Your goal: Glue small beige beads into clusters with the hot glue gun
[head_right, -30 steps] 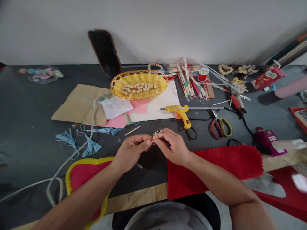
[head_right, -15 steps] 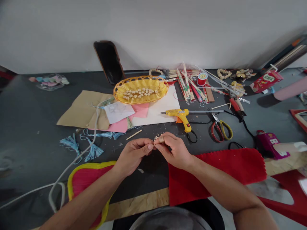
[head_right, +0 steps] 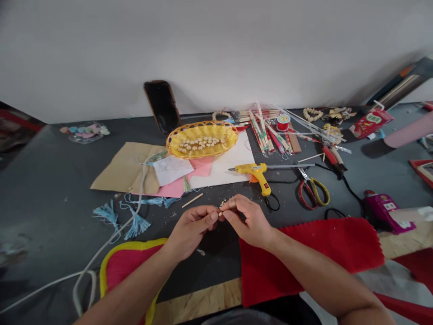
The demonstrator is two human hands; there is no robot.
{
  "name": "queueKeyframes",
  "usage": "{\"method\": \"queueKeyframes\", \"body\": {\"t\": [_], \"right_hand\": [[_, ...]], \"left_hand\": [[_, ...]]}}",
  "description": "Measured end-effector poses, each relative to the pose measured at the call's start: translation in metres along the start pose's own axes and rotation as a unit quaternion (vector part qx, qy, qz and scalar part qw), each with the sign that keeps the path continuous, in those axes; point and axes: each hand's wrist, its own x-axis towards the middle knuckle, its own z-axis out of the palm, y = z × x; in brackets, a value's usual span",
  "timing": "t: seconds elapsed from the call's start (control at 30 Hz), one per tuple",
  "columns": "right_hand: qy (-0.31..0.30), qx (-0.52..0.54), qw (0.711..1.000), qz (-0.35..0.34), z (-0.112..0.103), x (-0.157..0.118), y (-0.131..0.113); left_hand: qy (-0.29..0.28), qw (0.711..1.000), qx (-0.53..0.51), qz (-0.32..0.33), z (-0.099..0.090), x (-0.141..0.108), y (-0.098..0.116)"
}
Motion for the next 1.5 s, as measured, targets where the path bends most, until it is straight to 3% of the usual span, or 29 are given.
{"method": "queueKeyframes", "body": {"t": [0.43, 0.8, 1.5], "right_hand": [[-0.003, -0.029, 0.999, -0.026, 0.0002, 0.0005, -0.0021], [-0.013, -0.010, 1.000, -0.011, -0.0005, 0.0022, -0.0021], [-0.016, -0.012, 1.000, -0.018, -0.0007, 0.0017, -0.0008]], "left_hand": [[0.021, 1.000, -0.018, -0.001, -0.0016, 0.0012, -0.0032], [-0.016, 1.000, -0.012, 0.000, -0.0040, 0.0009, -0.0041], [-0.006, 1.000, -0.019, -0.005, -0.0032, 0.0020, -0.0035]]}}
